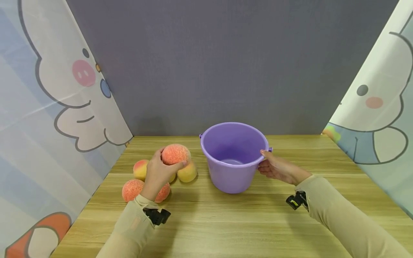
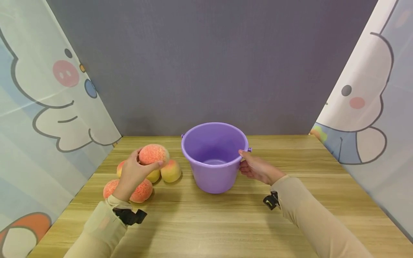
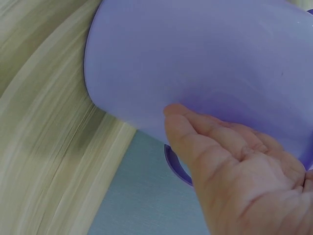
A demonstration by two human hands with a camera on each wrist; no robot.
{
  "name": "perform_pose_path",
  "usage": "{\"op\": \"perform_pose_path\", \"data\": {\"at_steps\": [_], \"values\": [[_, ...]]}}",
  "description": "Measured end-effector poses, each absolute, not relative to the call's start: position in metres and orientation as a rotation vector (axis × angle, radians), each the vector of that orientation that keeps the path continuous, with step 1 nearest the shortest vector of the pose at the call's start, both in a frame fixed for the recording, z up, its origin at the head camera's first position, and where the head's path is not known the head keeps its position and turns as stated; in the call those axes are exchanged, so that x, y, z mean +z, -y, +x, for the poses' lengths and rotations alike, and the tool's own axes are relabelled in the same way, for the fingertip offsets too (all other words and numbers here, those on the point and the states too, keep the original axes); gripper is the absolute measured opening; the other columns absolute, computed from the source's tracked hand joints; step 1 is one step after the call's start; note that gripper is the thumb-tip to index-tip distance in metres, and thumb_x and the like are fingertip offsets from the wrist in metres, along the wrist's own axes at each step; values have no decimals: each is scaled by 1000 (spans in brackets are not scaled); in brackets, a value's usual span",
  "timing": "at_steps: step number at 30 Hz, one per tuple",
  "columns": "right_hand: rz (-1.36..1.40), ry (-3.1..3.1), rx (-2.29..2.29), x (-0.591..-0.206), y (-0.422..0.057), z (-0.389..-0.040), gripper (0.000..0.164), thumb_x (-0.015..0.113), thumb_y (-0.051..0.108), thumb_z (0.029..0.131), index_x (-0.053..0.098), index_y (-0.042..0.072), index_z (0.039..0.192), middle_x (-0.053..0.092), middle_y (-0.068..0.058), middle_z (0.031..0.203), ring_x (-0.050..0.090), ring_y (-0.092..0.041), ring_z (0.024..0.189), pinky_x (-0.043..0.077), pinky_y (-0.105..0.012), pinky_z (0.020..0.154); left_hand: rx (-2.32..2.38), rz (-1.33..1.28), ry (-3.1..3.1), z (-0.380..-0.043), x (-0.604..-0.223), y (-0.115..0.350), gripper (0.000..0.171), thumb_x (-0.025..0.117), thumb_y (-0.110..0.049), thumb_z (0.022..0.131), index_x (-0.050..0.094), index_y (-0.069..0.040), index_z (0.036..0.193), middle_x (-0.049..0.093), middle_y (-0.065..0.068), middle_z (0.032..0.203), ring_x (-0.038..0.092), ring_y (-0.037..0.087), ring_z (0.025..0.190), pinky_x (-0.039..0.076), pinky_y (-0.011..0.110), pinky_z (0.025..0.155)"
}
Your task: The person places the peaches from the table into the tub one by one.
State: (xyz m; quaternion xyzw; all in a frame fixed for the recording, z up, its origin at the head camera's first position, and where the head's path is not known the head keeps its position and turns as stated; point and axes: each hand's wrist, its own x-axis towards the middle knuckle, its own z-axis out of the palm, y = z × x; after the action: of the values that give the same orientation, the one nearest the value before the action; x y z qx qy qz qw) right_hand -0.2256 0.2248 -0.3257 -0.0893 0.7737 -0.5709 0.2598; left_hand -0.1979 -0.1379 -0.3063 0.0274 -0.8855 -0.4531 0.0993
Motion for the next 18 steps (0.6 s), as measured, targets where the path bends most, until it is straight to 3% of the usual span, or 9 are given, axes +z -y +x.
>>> {"op": "perform_pose_path", "data": {"at_steps": [18], "values": [[-241,-2107,-1523,-324,-225,-224,84,9,48,102,7,-30,134,12,-46,141,14,-55,133,15,-58,110,-1449,28,2487,-200,-304,134,85,81,-30,75,38,0,141,51,22,132,54,34,116,46,48,93]]}}
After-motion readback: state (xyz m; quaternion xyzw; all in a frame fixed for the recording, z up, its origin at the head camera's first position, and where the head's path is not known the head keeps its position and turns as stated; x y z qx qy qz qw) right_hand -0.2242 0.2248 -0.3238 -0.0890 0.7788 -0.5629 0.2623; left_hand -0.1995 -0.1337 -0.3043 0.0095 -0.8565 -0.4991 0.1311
